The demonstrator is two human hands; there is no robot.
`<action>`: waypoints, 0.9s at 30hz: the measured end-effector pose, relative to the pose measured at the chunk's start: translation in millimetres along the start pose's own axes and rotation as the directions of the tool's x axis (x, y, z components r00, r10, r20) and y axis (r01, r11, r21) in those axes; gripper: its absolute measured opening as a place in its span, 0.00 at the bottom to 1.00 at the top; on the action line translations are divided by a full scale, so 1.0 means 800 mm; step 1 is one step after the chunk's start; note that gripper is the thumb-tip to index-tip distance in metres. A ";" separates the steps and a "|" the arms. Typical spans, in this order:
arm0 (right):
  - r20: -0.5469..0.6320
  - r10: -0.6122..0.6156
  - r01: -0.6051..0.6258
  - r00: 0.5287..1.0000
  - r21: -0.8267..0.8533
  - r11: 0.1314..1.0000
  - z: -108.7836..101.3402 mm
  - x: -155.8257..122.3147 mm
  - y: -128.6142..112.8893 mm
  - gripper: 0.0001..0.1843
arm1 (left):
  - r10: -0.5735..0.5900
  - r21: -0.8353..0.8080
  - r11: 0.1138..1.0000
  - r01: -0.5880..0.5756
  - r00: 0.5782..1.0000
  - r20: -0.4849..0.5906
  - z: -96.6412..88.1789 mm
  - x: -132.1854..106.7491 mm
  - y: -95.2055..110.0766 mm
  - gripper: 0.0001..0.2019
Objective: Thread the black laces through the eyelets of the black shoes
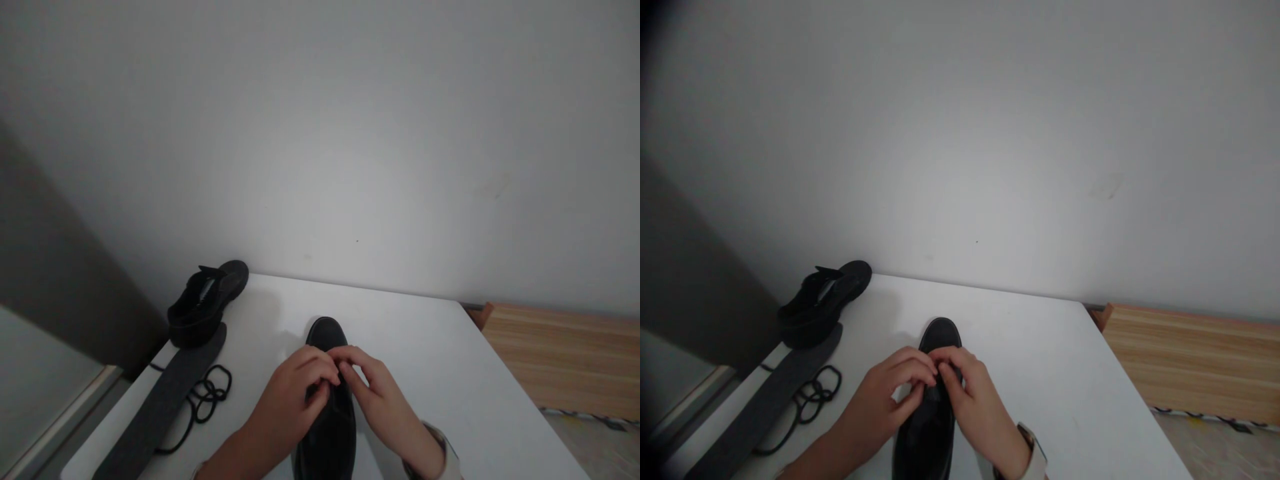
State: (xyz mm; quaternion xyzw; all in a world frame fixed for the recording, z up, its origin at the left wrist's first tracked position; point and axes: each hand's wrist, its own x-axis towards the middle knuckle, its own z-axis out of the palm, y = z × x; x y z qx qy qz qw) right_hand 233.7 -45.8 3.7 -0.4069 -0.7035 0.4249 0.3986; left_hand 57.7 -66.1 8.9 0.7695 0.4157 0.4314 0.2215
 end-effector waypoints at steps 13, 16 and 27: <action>-0.181 -0.149 0.131 0.972 -0.108 0.985 0.000 0.000 -0.010 0.06 | 0.359 0.312 0.902 -0.297 0.919 -0.165 0.006 -0.005 -0.014 0.08; -0.225 -0.145 0.118 0.964 -0.127 0.985 -0.003 -0.008 0.000 0.05 | 0.231 0.196 0.962 -0.191 0.951 -0.206 0.004 -0.008 -0.017 0.10; -0.311 -0.090 0.041 0.946 -0.162 0.986 -0.012 -0.039 0.031 0.07 | -0.276 -0.336 0.914 0.228 0.956 -0.099 0.016 -0.026 -0.016 0.03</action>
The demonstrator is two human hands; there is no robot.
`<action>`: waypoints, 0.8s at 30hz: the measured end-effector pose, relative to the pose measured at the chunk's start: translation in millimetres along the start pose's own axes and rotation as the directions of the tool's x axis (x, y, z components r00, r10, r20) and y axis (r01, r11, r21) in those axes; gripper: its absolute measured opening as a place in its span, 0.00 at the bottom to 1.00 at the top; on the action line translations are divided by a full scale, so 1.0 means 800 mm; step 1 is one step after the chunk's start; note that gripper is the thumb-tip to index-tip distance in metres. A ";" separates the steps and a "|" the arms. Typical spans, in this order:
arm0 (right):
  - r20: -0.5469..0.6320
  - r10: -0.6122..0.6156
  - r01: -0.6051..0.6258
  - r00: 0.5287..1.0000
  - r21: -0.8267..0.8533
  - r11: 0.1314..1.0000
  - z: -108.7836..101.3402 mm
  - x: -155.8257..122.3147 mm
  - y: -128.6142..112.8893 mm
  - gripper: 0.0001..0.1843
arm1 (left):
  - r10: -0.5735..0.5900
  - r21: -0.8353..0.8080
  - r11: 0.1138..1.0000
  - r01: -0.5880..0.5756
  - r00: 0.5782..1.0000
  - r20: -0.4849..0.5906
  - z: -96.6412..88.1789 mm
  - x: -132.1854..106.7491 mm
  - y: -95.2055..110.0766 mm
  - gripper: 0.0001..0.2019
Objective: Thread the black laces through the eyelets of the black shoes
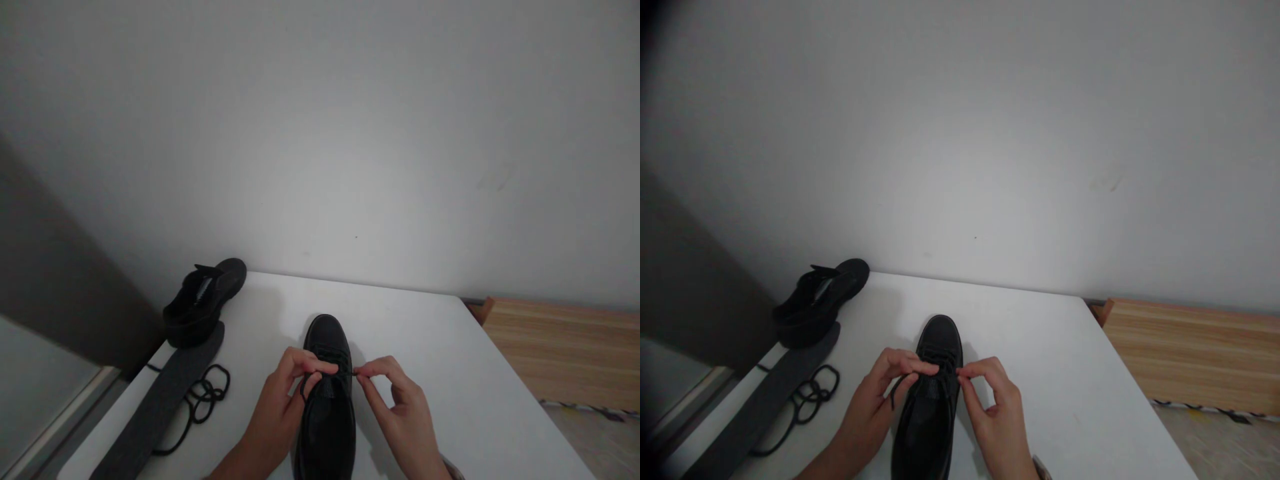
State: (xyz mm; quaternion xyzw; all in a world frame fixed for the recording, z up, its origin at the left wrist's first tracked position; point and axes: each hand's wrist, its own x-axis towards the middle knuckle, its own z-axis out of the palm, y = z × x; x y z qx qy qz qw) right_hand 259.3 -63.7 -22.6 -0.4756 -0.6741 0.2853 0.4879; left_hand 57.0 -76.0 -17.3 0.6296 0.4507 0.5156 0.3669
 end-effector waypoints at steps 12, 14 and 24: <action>0.033 -0.270 0.269 0.962 0.021 0.963 0.000 0.001 -0.029 0.10 | -0.015 0.305 0.952 -0.023 0.993 0.119 0.012 0.025 0.019 0.01; 0.044 -0.301 0.299 0.953 0.046 0.953 0.004 0.003 -0.033 0.11 | 0.067 0.349 0.929 -0.121 0.984 0.163 0.012 0.024 0.020 0.02; 0.081 -0.112 0.101 0.990 0.122 0.987 0.014 0.007 -0.032 0.10 | 0.027 0.193 0.980 -0.054 0.990 0.137 0.009 0.020 0.021 0.06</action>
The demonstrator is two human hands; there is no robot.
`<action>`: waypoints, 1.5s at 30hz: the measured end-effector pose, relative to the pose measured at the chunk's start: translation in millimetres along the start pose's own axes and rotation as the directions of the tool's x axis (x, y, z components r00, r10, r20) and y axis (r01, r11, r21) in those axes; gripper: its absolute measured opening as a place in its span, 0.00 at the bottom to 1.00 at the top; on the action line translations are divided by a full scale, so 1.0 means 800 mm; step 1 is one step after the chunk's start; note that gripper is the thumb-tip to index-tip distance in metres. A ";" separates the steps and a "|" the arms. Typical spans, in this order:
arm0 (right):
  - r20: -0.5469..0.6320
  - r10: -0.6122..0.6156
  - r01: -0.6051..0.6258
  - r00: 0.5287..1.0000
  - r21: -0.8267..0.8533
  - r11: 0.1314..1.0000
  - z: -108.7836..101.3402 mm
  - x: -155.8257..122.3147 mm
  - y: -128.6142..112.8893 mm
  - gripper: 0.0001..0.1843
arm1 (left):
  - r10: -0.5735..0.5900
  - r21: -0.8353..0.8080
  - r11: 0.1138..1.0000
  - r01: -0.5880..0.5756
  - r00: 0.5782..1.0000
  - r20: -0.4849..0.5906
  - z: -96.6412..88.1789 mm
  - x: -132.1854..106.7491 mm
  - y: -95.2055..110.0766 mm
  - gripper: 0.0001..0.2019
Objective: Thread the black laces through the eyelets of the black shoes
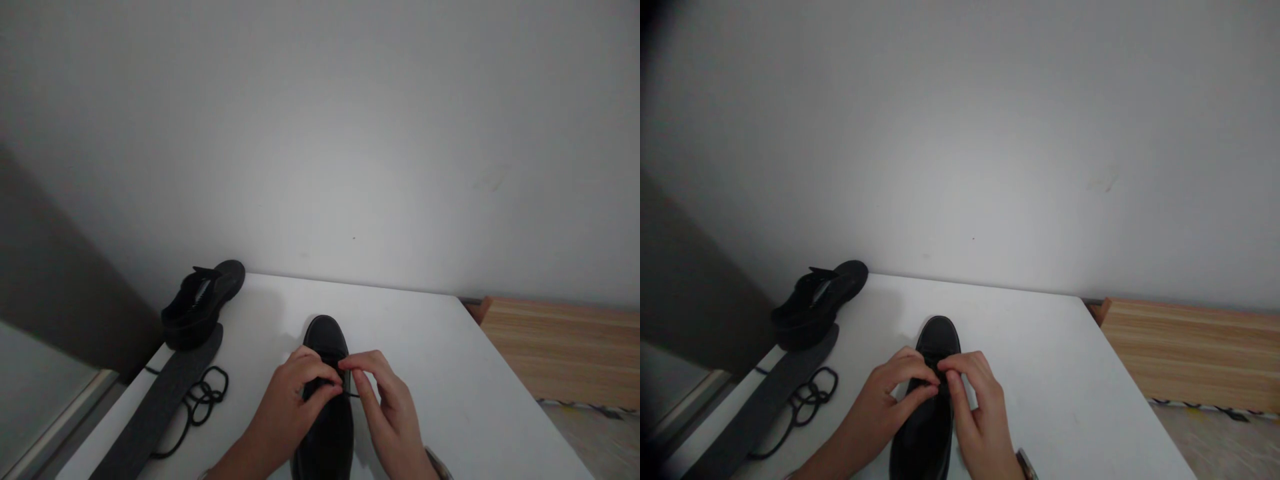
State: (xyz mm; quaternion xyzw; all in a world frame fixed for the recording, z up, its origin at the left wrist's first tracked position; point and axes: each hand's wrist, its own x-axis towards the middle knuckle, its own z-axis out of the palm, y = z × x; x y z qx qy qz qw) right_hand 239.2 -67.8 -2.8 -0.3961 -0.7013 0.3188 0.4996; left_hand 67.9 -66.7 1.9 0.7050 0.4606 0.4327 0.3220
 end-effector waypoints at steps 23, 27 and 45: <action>0.138 0.150 -0.148 0.979 -0.023 0.989 0.003 0.013 0.015 0.09 | 0.539 0.532 0.712 -0.458 0.842 0.002 0.011 -0.005 -0.005 0.11; 0.196 0.201 -0.210 0.960 0.026 0.977 0.000 0.020 0.014 0.09 | 0.573 0.554 0.687 -0.470 0.819 -0.016 0.012 -0.006 -0.010 0.11; 0.230 0.266 -0.301 0.936 0.130 0.945 0.004 0.021 0.024 0.07 | 0.523 0.511 0.776 -0.370 0.830 -0.194 0.001 -0.004 -0.024 0.07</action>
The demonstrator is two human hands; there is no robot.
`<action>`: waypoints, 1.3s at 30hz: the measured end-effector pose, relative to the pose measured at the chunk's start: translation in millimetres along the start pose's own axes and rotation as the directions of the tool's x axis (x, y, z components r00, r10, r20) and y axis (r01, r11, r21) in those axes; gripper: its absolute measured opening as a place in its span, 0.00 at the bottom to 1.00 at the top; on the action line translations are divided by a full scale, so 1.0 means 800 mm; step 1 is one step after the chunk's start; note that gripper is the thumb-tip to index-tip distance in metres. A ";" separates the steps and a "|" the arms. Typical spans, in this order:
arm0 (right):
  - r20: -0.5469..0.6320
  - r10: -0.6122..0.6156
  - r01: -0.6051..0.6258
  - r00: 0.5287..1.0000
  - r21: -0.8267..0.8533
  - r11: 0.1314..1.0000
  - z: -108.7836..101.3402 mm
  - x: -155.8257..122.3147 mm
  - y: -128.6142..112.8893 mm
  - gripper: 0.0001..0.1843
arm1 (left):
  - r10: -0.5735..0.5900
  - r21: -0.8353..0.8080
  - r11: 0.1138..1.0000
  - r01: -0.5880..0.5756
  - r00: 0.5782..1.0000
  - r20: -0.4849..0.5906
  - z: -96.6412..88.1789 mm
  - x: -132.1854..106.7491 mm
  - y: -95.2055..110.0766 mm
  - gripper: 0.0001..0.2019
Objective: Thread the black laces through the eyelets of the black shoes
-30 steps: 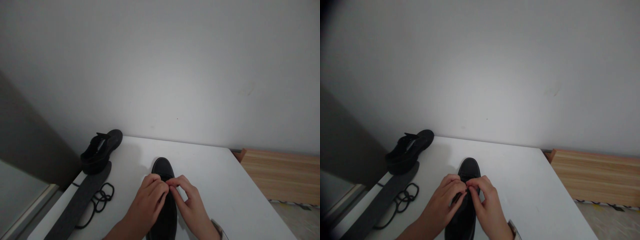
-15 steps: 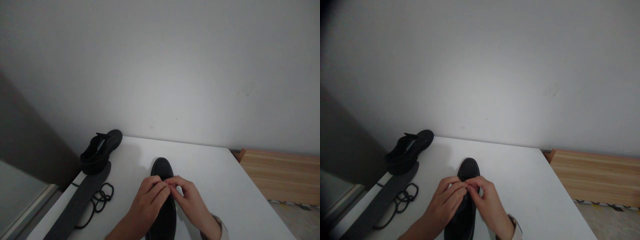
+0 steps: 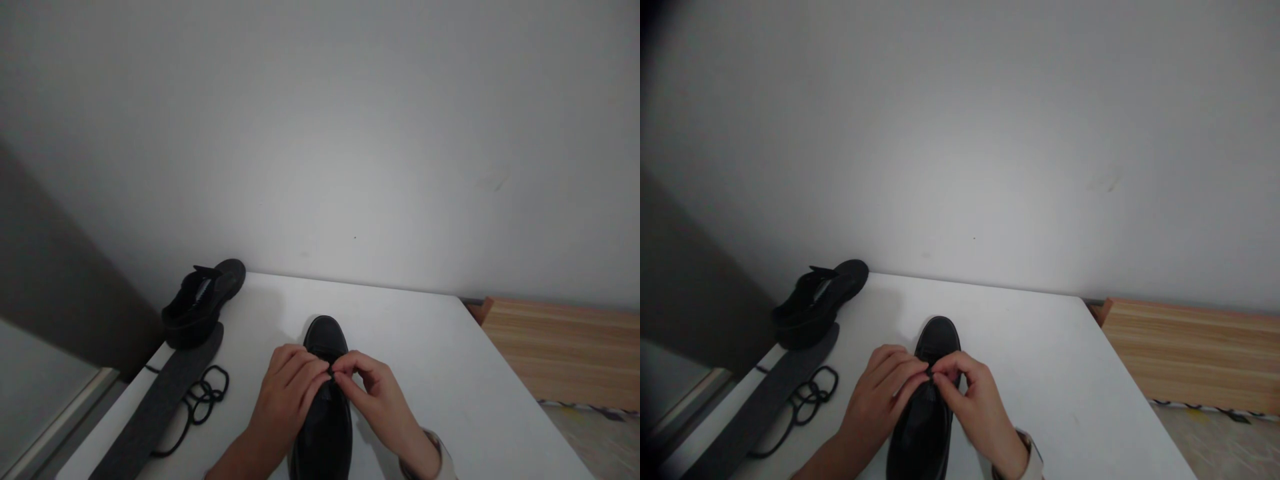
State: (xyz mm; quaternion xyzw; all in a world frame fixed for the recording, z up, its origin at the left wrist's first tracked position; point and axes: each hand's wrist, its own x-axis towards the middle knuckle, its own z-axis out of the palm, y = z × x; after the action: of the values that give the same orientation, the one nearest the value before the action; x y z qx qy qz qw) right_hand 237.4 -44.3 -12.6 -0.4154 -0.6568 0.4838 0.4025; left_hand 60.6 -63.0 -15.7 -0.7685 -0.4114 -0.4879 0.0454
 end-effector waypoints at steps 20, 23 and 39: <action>-0.179 -0.247 0.188 0.952 -0.294 0.937 0.012 -0.003 0.001 0.06 | -0.150 -0.030 0.988 0.153 0.985 0.082 -0.017 -0.015 -0.005 0.07; -0.186 -0.244 0.180 0.952 -0.303 0.936 0.008 -0.005 0.004 0.05 | -0.182 -0.041 0.982 0.187 0.978 0.098 -0.019 -0.019 -0.007 0.06; -0.145 0.098 -0.132 0.985 -0.251 0.959 0.021 -0.050 0.037 0.23 | -0.483 -0.294 0.771 0.565 0.819 0.309 -0.011 -0.080 0.001 0.13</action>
State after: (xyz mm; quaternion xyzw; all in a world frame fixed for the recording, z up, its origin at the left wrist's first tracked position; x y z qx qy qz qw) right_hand 239.9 -81.3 -49.6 -0.5328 -0.6613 0.3881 0.3581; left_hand 42.7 -105.3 -61.1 -0.6644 -0.5122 -0.4638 -0.2849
